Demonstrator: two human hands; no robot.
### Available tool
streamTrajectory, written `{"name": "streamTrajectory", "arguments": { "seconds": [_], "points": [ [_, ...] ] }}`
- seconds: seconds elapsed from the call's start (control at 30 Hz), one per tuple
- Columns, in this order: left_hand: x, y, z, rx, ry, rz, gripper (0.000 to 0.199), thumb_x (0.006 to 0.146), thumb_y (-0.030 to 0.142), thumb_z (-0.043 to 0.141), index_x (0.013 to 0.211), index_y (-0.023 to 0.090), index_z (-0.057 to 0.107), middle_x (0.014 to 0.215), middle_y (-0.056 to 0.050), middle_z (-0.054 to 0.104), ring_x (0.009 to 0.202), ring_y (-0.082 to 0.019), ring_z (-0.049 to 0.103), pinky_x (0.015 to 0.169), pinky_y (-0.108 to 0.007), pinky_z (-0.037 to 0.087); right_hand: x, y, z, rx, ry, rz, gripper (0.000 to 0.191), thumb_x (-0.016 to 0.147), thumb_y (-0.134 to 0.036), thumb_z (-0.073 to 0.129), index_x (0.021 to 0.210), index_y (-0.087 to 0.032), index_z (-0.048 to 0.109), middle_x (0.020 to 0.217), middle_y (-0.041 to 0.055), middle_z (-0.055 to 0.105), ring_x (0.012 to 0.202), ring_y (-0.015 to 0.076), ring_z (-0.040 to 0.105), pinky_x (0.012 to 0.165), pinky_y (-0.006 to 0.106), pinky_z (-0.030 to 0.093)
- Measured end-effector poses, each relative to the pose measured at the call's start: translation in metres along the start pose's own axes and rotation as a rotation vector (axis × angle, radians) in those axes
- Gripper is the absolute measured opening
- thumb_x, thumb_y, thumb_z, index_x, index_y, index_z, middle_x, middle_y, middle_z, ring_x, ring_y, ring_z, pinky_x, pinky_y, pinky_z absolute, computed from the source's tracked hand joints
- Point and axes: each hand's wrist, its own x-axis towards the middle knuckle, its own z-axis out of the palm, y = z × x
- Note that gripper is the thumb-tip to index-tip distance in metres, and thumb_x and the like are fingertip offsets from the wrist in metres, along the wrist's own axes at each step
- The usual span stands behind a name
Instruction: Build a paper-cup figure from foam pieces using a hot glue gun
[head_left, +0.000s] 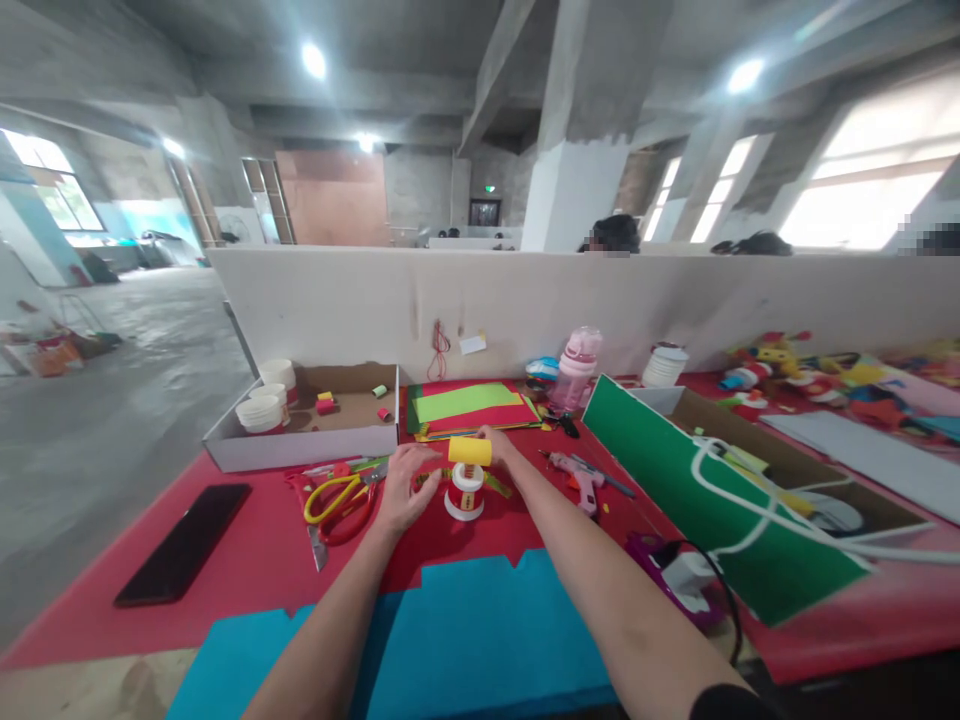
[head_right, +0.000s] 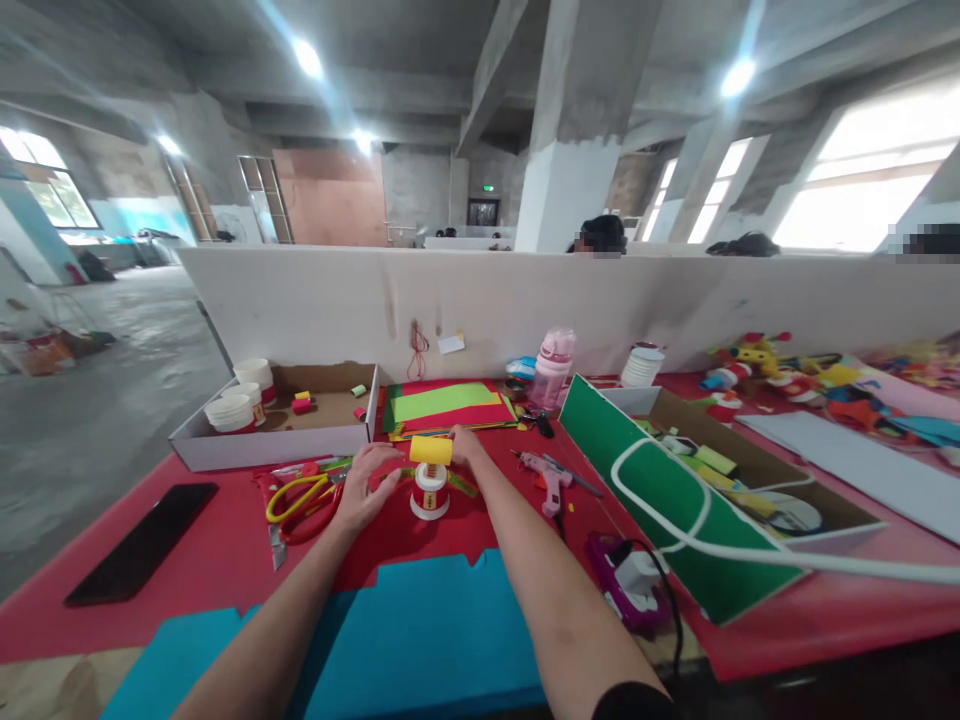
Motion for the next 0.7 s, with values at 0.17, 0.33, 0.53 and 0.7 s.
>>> {"name": "streamTrajectory", "arguments": {
  "seconds": [0.17,0.33,0.53,0.7],
  "points": [
    [0.006,0.009,-0.003,0.155,-0.185,-0.013,0.059,0.073,0.055,0.069,0.121,0.022,0.06,0.123,-0.011,0.063,0.124,-0.032,0.045,0.106,-0.052,0.029,-0.023,0.014,-0.046,-0.12,-0.027,0.108,0.027,0.075,-0.027,0.072,0.093,-0.013,0.059,0.085,0.0079,0.068,0.079,0.0213,0.063,0.071,0.033,0.048],
    [0.006,0.005,0.001,0.231,-0.238,-0.035,0.06,0.067,0.059,0.072,0.115,0.023,0.065,0.121,-0.012,0.064,0.122,-0.033,0.046,0.108,-0.054,0.025,-0.098,0.028,-0.094,-0.196,0.02,-0.05,0.026,0.074,-0.031,0.069,0.095,-0.02,0.057,0.086,0.0053,0.068,0.081,0.0218,0.064,0.068,0.031,0.046],
    [0.012,0.009,0.015,0.213,-0.294,-0.098,0.051,0.063,0.052,0.078,0.103,0.023,0.069,0.116,-0.011,0.066,0.119,-0.034,0.049,0.106,-0.057,0.027,-0.157,0.006,-0.102,-0.182,-0.255,-0.173,0.028,0.072,-0.031,0.072,0.096,-0.024,0.06,0.09,0.0033,0.068,0.085,0.0225,0.063,0.075,0.033,0.045],
    [0.015,0.018,0.029,0.203,-0.283,-0.16,0.045,0.061,0.044,0.079,0.098,0.021,0.069,0.114,-0.012,0.065,0.118,-0.035,0.05,0.105,-0.058,0.026,-0.158,-0.006,-0.081,-0.194,-0.265,-0.267,0.027,0.073,-0.026,0.072,0.099,-0.025,0.062,0.096,0.0049,0.069,0.091,0.026,0.062,0.082,0.041,0.044]
  ]
}}
